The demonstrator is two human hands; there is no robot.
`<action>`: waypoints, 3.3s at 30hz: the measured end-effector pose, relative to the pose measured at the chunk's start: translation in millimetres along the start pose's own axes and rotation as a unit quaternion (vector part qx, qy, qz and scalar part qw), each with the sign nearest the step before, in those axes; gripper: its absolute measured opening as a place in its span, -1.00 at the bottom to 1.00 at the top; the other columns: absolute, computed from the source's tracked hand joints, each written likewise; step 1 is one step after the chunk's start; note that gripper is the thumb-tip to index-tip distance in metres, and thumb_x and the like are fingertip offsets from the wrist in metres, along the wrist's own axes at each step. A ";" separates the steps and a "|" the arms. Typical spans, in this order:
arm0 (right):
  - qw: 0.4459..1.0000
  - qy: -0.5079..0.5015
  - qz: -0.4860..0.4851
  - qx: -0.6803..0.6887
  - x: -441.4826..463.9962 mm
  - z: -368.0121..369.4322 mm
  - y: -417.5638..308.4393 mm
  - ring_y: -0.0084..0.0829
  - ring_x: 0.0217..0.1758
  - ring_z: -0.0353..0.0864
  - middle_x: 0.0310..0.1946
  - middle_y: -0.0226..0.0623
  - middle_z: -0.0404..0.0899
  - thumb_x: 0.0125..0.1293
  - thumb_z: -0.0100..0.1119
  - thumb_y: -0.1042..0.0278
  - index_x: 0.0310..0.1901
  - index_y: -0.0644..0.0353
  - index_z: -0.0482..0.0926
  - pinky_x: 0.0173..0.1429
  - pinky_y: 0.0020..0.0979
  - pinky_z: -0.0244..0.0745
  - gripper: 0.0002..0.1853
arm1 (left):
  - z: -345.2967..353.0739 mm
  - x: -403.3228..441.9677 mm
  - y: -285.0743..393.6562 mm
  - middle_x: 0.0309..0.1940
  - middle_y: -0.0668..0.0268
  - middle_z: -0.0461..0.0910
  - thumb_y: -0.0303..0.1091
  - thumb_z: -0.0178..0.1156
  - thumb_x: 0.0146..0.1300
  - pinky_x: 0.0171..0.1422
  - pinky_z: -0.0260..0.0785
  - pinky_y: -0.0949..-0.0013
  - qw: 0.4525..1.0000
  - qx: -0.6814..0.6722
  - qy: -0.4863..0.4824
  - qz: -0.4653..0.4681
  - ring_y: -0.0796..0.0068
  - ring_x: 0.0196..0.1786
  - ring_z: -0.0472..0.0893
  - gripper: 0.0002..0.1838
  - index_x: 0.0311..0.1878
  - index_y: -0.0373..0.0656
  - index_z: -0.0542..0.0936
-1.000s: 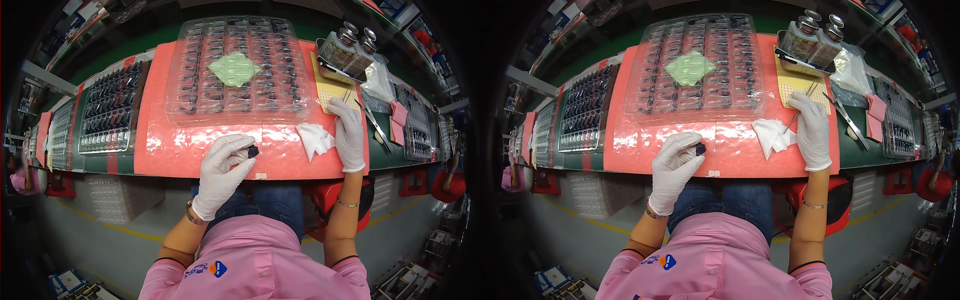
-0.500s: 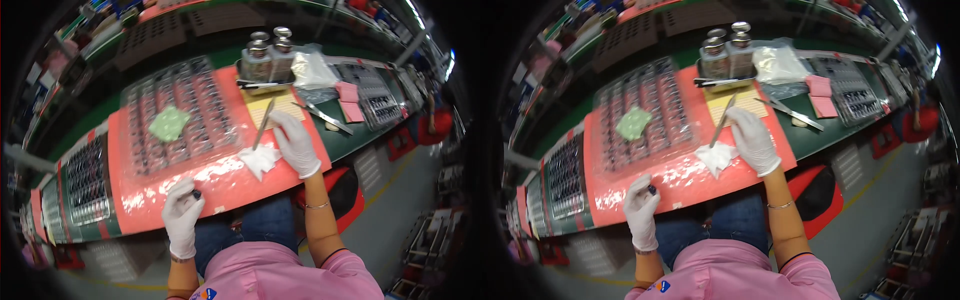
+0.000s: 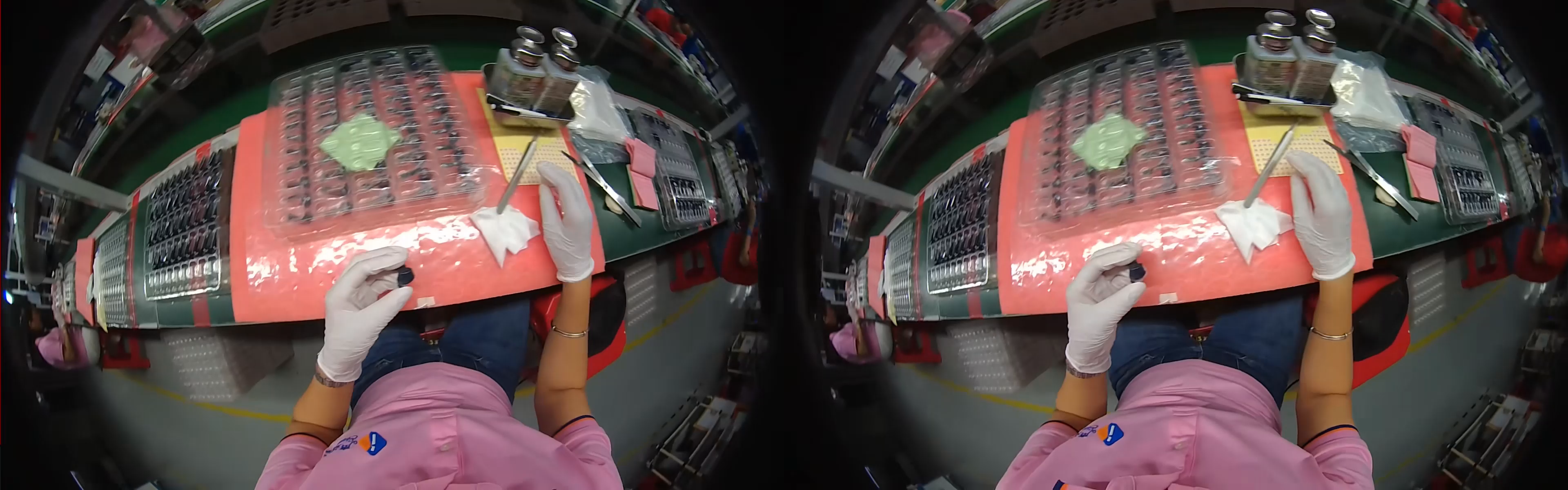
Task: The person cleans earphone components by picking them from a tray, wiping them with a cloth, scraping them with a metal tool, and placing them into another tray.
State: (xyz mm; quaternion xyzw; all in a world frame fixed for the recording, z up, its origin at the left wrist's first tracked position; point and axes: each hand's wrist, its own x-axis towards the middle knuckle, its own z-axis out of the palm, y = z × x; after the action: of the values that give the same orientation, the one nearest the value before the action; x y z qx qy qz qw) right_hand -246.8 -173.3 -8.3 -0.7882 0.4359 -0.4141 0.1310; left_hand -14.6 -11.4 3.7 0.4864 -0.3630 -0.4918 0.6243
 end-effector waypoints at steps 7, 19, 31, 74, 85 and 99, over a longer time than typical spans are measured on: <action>0.997 -0.031 -0.044 0.064 -21.0 4.8 -41.5 -0.23 -0.09 0.45 -0.16 -0.24 0.50 0.04 0.16 0.56 -0.15 0.21 0.51 -0.01 -0.37 0.35 -0.72 | -2.4 3.1 5.1 -0.02 0.23 0.41 -0.75 0.15 -0.07 0.12 0.29 0.48 1.000 0.001 -0.017 -0.001 0.52 0.01 0.43 -0.58 -0.06 -0.32 0.46; 0.996 -0.082 -0.027 0.031 -25.1 9.2 -47.8 -0.42 -0.31 0.39 -0.36 -0.33 0.45 -0.02 0.25 0.51 -0.25 0.18 0.55 -0.22 -0.43 0.28 -0.77 | -2.0 1.5 7.3 -0.02 0.26 0.38 -0.74 0.09 0.02 0.07 0.44 0.27 0.995 -0.081 -0.042 -0.044 0.50 0.01 0.42 -0.59 0.01 -0.32 0.41; 0.998 -0.052 -0.033 -0.029 -22.0 10.2 -56.7 -0.37 -0.14 0.38 -0.28 -0.34 0.44 -0.03 0.28 0.48 -0.32 0.18 0.57 -0.06 -0.41 0.25 -0.82 | -3.1 0.2 7.5 -0.01 0.20 0.40 -0.75 0.08 0.02 0.10 0.42 0.23 0.983 -0.168 -0.059 -0.040 0.48 0.06 0.39 -0.60 -0.01 -0.35 0.41; 0.949 0.057 0.019 -0.311 4.7 -63.4 81.4 -0.27 -0.23 0.45 -0.34 -0.21 0.48 0.13 0.07 0.50 -0.13 0.22 0.47 -0.10 -0.36 0.31 -0.77 | 5.7 25.9 -4.8 -0.10 0.25 0.46 -0.68 0.17 -0.08 -0.18 0.34 0.63 0.999 -0.039 -0.032 -0.014 0.62 -0.21 0.46 -0.58 -0.05 -0.34 0.44; 0.960 0.185 0.065 0.199 -9.4 -51.6 -46.6 -0.58 -0.32 0.36 -0.36 -0.34 0.35 0.14 0.03 0.62 -0.05 0.20 0.49 -0.22 -0.58 0.29 -0.69 | 6.9 24.9 -0.7 -0.07 0.22 0.46 -0.72 0.15 -0.05 0.04 0.35 0.50 0.998 -0.032 -0.031 -0.035 0.53 -0.07 0.48 -0.60 -0.06 -0.34 0.45; 0.990 -0.084 -0.084 0.075 -48.6 -8.4 -100.0 -0.62 -0.54 0.29 -0.53 -0.48 0.23 -0.25 0.41 0.55 -0.31 0.13 0.63 -0.51 -0.64 0.17 -0.66 | 5.3 27.3 -7.6 -0.02 0.21 0.42 -0.74 0.14 -0.04 0.10 0.32 0.47 0.999 -0.019 -0.028 0.005 0.50 -0.01 0.45 -0.59 -0.04 -0.34 0.45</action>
State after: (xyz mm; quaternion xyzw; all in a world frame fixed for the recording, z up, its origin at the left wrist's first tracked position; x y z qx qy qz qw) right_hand -208.9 -74.8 27.5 -0.8424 0.3231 -0.3870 0.1904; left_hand -14.6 -39.5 -2.9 0.4589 -0.3736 -0.5092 0.6249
